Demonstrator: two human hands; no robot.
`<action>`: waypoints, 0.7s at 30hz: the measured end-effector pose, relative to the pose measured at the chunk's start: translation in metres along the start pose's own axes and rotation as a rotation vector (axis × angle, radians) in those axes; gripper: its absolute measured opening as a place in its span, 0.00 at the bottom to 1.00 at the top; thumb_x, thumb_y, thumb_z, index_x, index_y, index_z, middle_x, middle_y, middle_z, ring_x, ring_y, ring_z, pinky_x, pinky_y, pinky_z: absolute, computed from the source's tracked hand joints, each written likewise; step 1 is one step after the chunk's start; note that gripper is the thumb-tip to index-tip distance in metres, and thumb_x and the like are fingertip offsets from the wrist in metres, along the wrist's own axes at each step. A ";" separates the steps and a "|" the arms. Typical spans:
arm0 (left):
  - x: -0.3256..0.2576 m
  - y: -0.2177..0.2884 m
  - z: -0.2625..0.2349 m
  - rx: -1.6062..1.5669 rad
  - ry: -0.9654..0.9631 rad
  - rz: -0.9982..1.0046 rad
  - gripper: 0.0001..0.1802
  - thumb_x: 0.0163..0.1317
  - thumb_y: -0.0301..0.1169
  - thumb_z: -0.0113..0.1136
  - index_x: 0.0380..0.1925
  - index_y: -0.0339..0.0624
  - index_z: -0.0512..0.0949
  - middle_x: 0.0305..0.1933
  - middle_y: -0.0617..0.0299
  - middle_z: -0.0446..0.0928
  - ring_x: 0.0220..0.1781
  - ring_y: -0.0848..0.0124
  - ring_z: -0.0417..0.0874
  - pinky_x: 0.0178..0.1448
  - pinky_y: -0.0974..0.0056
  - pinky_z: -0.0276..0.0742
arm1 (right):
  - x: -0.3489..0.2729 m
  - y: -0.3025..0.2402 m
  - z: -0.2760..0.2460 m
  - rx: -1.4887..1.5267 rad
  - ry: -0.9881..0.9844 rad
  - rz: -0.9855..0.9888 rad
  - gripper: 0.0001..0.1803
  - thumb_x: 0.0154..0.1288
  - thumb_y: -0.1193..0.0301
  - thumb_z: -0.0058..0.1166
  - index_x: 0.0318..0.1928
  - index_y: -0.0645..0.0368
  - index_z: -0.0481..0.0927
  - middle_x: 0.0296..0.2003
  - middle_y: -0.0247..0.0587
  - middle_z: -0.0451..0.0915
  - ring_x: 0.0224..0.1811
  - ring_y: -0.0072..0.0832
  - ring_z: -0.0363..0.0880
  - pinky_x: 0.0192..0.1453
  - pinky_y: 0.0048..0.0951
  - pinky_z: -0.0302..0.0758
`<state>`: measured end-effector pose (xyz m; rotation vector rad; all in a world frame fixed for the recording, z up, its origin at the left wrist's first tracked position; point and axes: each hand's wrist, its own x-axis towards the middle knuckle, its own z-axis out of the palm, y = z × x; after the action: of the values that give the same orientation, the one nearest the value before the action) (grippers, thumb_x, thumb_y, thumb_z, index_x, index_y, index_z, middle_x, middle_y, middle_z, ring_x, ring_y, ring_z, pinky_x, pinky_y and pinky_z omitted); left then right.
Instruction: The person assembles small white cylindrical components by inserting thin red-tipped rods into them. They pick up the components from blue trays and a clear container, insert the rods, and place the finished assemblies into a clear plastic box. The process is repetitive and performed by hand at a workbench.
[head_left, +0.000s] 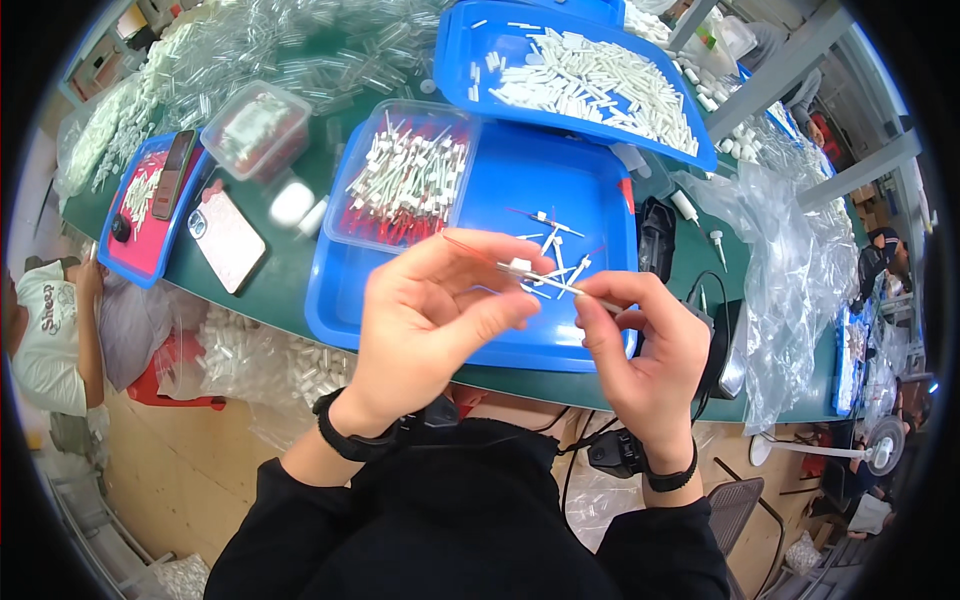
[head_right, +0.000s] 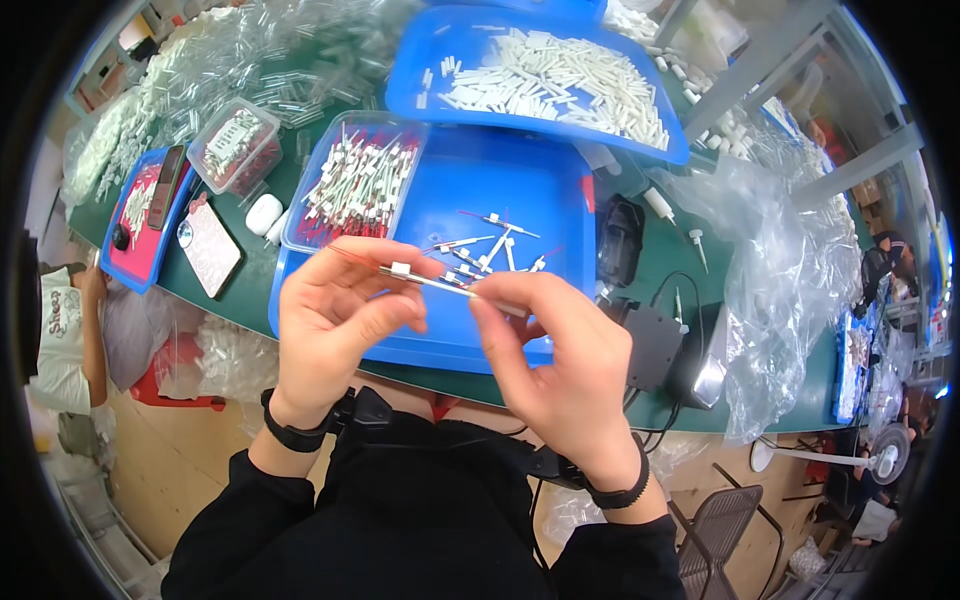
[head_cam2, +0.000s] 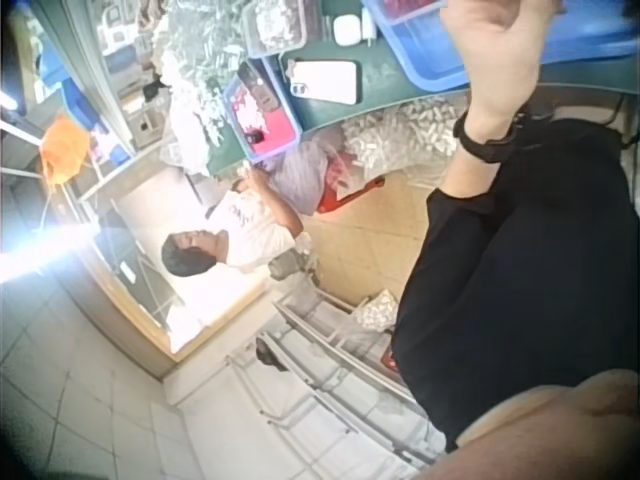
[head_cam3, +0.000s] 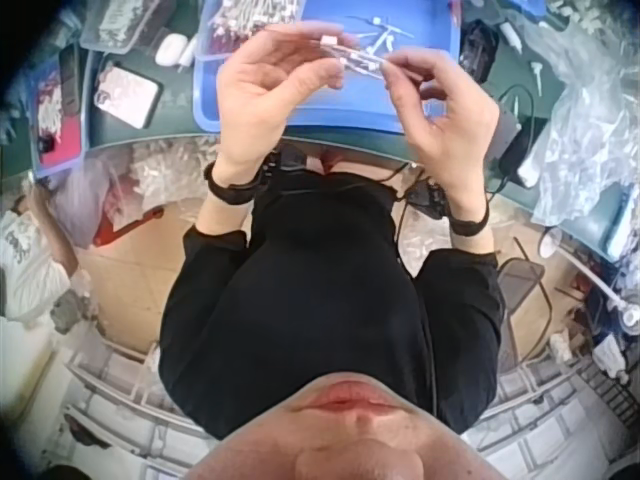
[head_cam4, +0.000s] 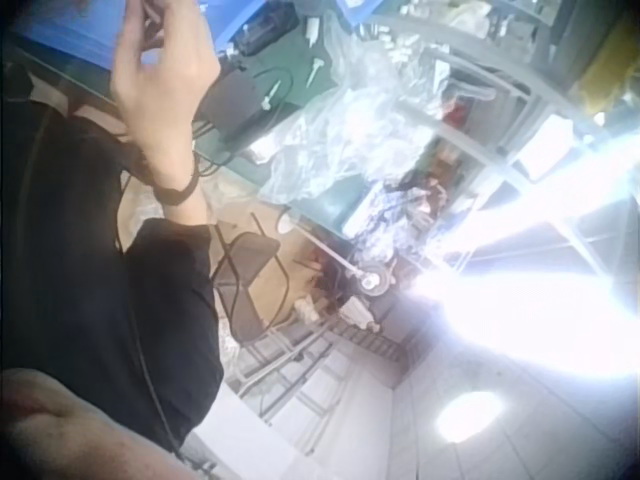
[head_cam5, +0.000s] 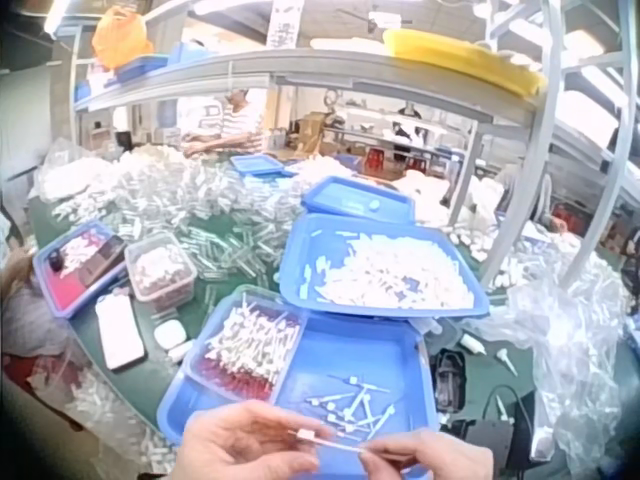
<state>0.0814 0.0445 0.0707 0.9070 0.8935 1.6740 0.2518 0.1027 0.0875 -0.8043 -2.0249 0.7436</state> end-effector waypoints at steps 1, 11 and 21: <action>0.001 0.000 -0.004 0.055 -0.014 0.025 0.10 0.58 0.15 0.60 0.41 0.30 0.77 0.39 0.50 0.82 0.39 0.70 0.84 0.45 0.66 0.81 | 0.000 0.001 -0.002 -0.014 0.010 0.030 0.06 0.56 0.82 0.62 0.35 0.61 0.81 0.29 0.37 0.82 0.26 0.23 0.79 0.27 0.22 0.75; -0.002 -0.004 -0.006 0.226 -0.078 0.172 0.06 0.55 0.10 0.59 0.32 0.27 0.80 0.35 0.46 0.82 0.33 0.65 0.85 0.38 0.66 0.83 | 0.008 0.003 -0.001 -0.132 0.009 -0.403 0.09 0.49 0.83 0.65 0.33 0.63 0.82 0.26 0.36 0.82 0.26 0.28 0.80 0.27 0.26 0.76; -0.006 -0.003 -0.015 0.226 -0.089 0.215 0.05 0.55 0.11 0.60 0.31 0.28 0.81 0.34 0.45 0.81 0.30 0.65 0.85 0.35 0.67 0.83 | 0.007 0.004 0.003 0.012 -0.061 -0.268 0.09 0.49 0.82 0.66 0.32 0.63 0.81 0.25 0.37 0.82 0.24 0.28 0.80 0.26 0.25 0.75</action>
<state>0.0711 0.0377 0.0604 1.2594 0.9652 1.7209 0.2471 0.1101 0.0869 -0.4944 -2.1267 0.6321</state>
